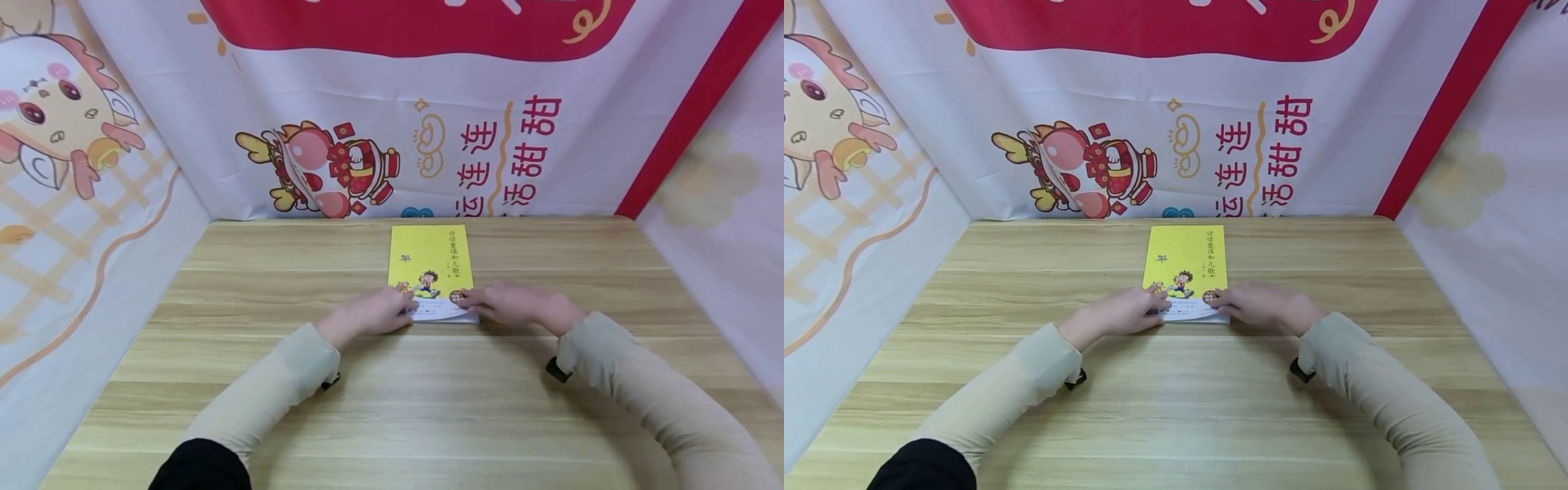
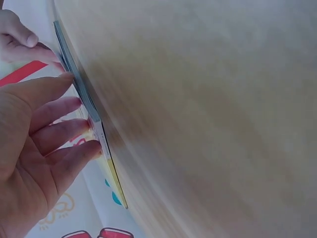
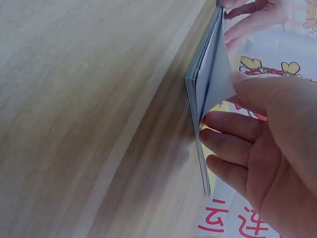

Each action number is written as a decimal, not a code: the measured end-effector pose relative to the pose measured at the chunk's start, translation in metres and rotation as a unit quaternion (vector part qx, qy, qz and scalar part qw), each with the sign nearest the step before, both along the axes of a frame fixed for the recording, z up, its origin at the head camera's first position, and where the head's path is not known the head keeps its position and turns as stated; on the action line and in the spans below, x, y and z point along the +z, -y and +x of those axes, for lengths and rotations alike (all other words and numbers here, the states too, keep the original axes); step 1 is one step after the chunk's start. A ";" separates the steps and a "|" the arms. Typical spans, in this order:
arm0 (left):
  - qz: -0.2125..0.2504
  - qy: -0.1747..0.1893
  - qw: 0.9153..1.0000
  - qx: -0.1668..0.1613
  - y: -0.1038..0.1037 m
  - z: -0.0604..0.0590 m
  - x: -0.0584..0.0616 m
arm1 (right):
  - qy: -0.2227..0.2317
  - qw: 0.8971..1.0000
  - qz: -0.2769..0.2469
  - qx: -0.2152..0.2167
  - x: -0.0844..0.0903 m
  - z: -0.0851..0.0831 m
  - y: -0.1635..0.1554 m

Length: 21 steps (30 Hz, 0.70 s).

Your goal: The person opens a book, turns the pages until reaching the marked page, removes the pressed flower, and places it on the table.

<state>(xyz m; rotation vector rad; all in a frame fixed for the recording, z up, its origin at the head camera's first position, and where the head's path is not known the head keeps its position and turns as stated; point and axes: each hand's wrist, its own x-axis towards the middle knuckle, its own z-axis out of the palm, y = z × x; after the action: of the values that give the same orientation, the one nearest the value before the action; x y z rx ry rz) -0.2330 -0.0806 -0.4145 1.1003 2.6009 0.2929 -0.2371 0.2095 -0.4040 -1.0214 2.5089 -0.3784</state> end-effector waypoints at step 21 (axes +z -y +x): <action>0.034 -0.016 0.999 0.020 -0.027 -0.001 -0.002 | -0.112 0.991 -0.069 -0.009 -0.004 0.001 -0.002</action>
<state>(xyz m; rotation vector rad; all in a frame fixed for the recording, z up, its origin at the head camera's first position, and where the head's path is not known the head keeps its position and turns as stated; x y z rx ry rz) -0.2341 -0.0538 -0.4164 1.0853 2.6609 0.3781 -0.2365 0.2115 -0.4084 -1.1520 2.7241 -0.4735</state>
